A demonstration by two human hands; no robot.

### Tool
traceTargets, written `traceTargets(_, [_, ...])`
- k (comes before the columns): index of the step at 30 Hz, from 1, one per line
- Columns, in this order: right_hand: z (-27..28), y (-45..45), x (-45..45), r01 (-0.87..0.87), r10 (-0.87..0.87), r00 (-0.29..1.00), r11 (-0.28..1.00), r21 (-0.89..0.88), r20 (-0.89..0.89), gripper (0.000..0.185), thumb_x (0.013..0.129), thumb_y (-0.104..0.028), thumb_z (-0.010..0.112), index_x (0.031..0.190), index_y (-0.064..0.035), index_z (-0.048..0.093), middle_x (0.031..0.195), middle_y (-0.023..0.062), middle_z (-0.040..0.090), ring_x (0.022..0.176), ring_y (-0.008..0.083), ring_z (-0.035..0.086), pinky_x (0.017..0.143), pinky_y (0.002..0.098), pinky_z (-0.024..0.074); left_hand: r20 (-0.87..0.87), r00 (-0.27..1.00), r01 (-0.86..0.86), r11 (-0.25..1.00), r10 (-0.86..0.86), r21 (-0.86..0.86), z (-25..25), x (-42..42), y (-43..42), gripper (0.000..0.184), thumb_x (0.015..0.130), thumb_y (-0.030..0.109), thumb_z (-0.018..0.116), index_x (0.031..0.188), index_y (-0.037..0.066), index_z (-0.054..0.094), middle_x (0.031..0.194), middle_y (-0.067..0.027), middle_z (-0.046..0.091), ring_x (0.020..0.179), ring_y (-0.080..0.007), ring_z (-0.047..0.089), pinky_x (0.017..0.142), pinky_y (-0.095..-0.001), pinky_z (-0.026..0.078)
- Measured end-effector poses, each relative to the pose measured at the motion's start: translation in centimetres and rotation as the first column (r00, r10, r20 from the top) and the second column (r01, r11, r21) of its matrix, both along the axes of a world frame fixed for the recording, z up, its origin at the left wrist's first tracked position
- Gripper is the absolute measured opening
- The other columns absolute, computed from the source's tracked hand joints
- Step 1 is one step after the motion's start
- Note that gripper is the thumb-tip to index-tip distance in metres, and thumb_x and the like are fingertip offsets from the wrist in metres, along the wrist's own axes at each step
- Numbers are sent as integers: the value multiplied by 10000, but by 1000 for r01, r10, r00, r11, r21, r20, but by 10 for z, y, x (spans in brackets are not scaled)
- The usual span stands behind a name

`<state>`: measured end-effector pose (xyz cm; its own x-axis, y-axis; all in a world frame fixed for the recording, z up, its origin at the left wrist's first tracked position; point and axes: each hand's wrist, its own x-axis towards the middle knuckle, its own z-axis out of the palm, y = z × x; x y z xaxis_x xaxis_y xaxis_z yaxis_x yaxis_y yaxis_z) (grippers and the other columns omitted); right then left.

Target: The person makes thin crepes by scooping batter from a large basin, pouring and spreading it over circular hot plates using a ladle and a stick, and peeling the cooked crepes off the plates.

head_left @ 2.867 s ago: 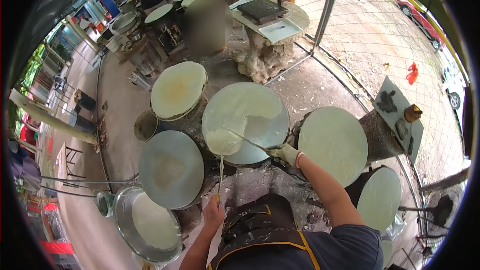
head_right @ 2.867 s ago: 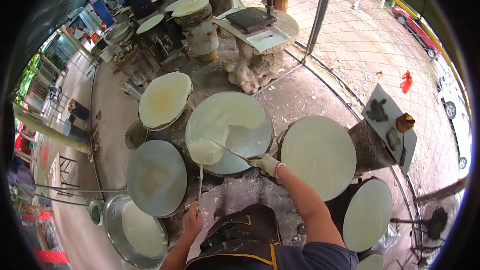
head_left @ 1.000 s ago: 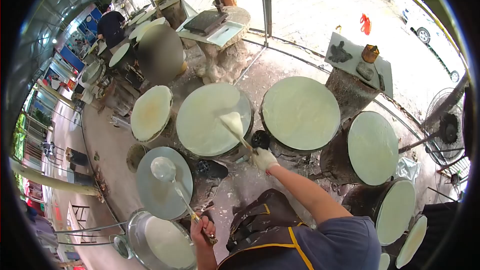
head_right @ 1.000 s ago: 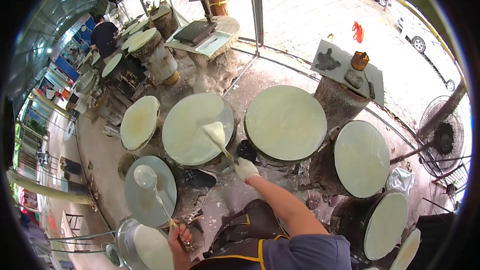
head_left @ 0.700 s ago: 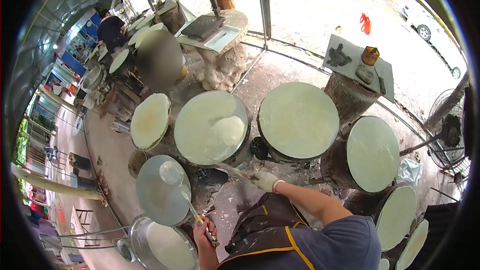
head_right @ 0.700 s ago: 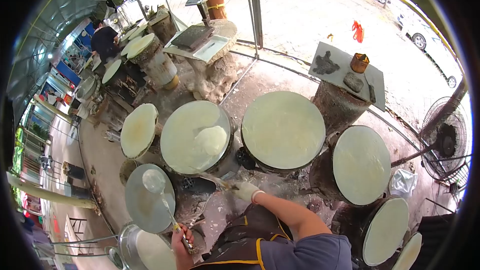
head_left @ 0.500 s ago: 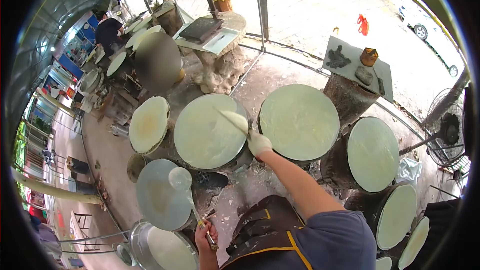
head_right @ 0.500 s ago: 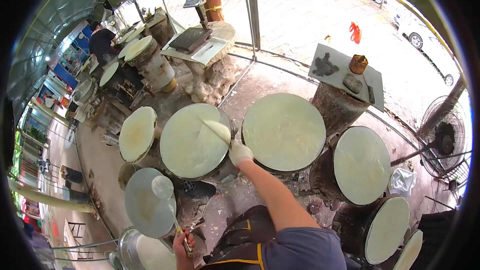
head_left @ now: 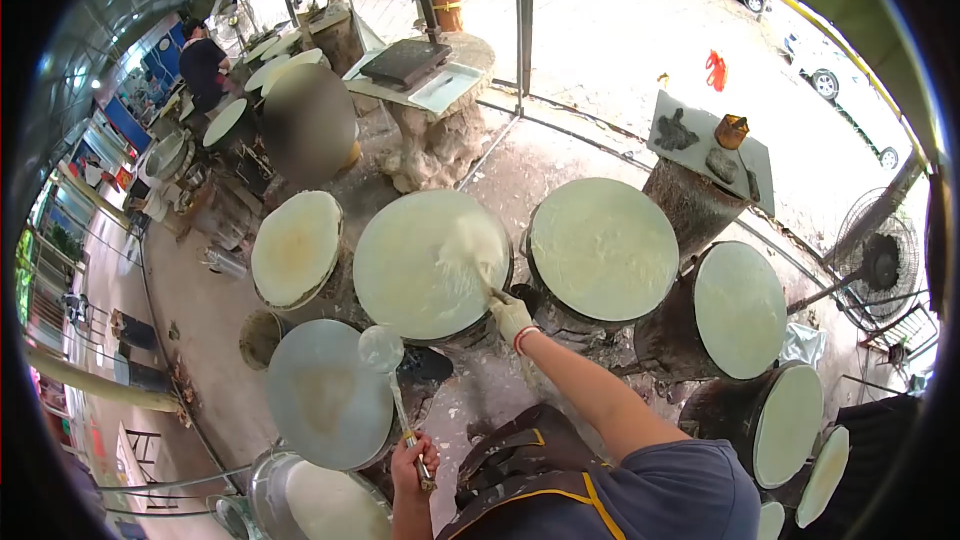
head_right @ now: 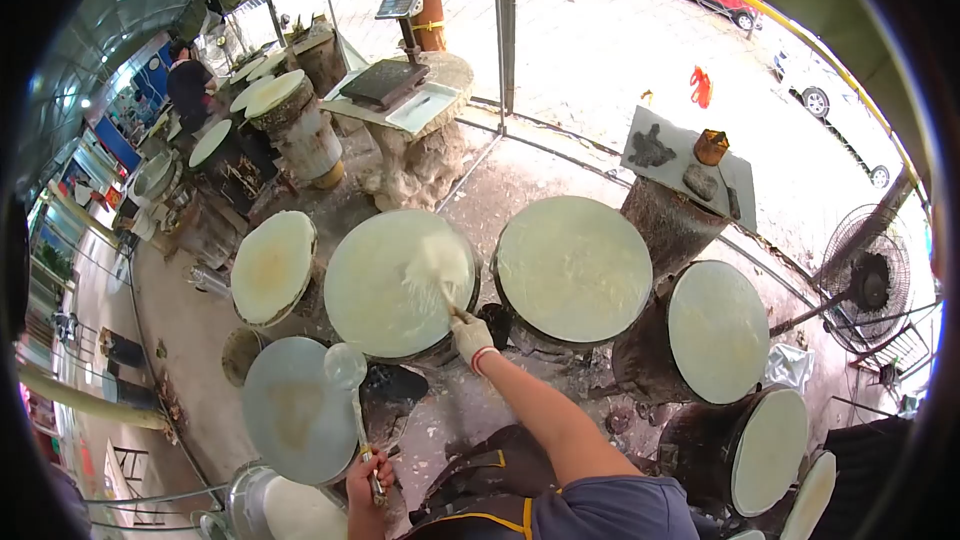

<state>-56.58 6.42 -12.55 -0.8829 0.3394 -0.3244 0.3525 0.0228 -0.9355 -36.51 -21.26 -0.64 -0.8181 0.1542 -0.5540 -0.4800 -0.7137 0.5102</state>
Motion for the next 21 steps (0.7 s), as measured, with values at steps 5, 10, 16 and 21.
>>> traceTargets(5, [8, 33, 8, 137, -137, 990, 990, 20, 13, 338, 864, -186, 511, 1160, -43, 589, 918, 100, 664, 815, 128, 596, 747, 272, 461, 46, 997, 64, 997, -66, 47, 2, -9, 20, 162, 869, 64, 511, 1021, 50, 455, 776, -81, 477, 509, -114, 407, 416, -230, 355])
traceTargets(10, [24, 52, -15, -276, 263, 961, 935, 222, 90, 343, 858, -258, 505, 1151, -109, 603, 937, 181, 644, 863, 249, 617, 756, 327, 470, 112, 989, 86, 990, -99, 116, -1, -13, 41, 160, 877, 87, 514, 1020, 52, 453, 744, -65, 467, 477, -101, 383, 392, -229, 332])
traceTargets(16, [31, 61, -17, -307, 270, 950, 903, 301, 160, 342, 878, -303, 541, 1134, -88, 613, 754, 122, 657, 624, 153, 590, 580, 305, 456, 194, 980, 11, 983, -47, 182, -4, -6, 62, 120, 883, 74, 471, 999, 51, 452, 701, -55, 443, 455, -86, 367, 372, -213, 311])
traceTargets(21, [30, 86, -55, -413, 438, 898, 872, 264, -43, 357, 832, -278, 566, 1093, -43, 628, 801, 127, 657, 705, 195, 612, 637, 321, 472, 225, 972, 46, 995, -65, 87, -4, -14, 60, 109, 878, 71, 467, 984, 51, 448, 670, -50, 439, 433, -86, 359, 357, -218, 303])
